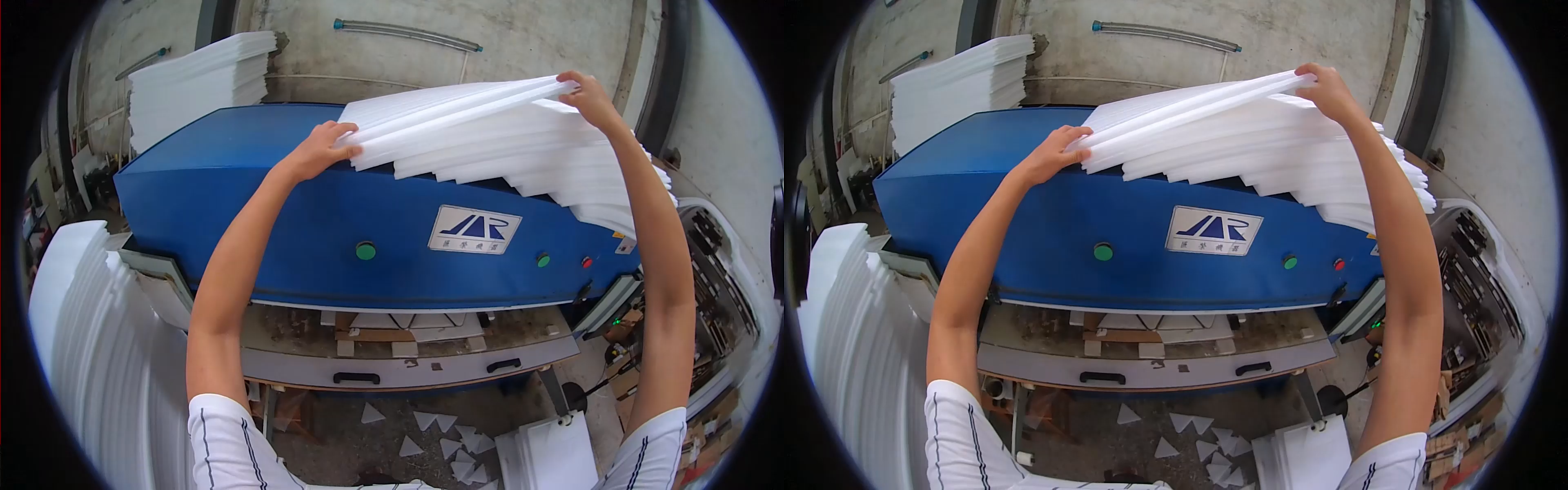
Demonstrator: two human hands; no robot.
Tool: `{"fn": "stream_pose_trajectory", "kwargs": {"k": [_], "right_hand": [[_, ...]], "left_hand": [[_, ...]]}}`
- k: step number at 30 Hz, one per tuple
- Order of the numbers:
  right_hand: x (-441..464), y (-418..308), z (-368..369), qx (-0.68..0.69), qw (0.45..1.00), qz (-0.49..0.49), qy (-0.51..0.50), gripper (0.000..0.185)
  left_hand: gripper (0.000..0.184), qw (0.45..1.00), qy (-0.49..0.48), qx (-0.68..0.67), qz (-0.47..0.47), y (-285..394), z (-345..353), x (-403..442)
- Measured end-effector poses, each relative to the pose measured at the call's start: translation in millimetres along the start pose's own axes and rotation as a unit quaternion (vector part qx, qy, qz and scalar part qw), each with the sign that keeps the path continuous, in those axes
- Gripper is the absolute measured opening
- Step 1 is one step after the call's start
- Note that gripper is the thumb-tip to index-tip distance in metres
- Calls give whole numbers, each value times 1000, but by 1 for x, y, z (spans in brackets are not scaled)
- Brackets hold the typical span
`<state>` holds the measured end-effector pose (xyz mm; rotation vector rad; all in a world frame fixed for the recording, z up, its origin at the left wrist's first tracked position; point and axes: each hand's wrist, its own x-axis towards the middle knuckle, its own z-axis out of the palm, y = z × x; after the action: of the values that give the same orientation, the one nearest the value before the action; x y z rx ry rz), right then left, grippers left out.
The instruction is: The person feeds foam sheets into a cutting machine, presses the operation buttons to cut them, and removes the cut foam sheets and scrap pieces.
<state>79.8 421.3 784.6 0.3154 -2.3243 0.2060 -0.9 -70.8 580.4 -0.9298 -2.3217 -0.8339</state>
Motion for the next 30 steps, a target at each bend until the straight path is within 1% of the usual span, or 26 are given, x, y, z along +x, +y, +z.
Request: {"fn": "stream_pose_trajectory", "kwargs": {"k": [1,3,4,6,7,8,9,11,12,14,15,16,17,18,19,20,21,22,23,24,26,27,29,30], "right_hand": [[4,5,3,-15,1000,-10,26,38],[0,-7,2,4,997,-3,72,34],[-1,-14,0,14,995,-3,95,31],[4,-14,-12,54,984,-43,164,30],[5,-13,-18,76,976,-63,196,29],[10,-9,-26,79,962,-90,245,31],[9,-15,-35,110,950,-96,275,33],[-1,-35,-62,173,923,-101,329,38],[-10,-45,-71,203,905,-102,360,45],[-38,-68,-77,264,862,-97,421,60],[-54,-79,-72,329,835,-141,417,63],[-75,-91,-62,392,802,-182,412,66],[-102,-111,-48,458,810,-170,325,63],[-132,-134,-31,519,807,-159,233,61],[-159,-153,-14,596,787,-153,36,58],[-178,-171,26,678,711,-158,-97,59],[-202,-204,41,746,631,-74,-203,65],[-211,-226,70,778,557,-39,-288,75],[-217,-254,85,795,499,30,-342,86],[-215,-274,112,821,426,43,-377,98],[-213,-317,139,870,292,90,-387,107],[-211,-337,149,885,223,113,-393,112],[-213,-370,157,914,117,56,-385,104],[-220,-384,153,926,63,40,-371,99]], "left_hand": [[68,1000,6,21,11,4,0,-2],[66,997,25,63,31,8,1,-4],[63,997,54,56,30,10,1,-6],[56,992,113,47,26,21,-5,-13],[53,988,132,70,40,27,-9,-19],[49,983,150,94,55,46,-18,-26],[46,977,165,118,69,68,-27,-32],[40,973,136,175,57,113,-37,-40],[37,970,122,204,50,135,-45,-47],[33,977,158,142,27,182,-68,-66],[31,977,178,114,17,209,-83,-75],[28,979,198,49,-9,240,-100,-91],[26,976,215,-15,-35,273,-116,-112],[27,971,228,-36,-58,301,-134,-133],[28,965,243,-56,-80,326,-154,-158],[30,952,279,-60,-108,350,-173,-185],[32,937,314,-63,-135,370,-191,-213],[36,907,387,-46,-160,386,-206,-242],[38,876,441,-21,-193,411,-215,-271],[38,854,452,6,-257,424,-250,-321],[45,792,529,40,-301,465,-277,-418],[50,749,580,54,-315,487,-280,-470],[59,654,670,74,-343,538,-272,-572],[63,623,699,79,-342,565,-260,-617]]}}
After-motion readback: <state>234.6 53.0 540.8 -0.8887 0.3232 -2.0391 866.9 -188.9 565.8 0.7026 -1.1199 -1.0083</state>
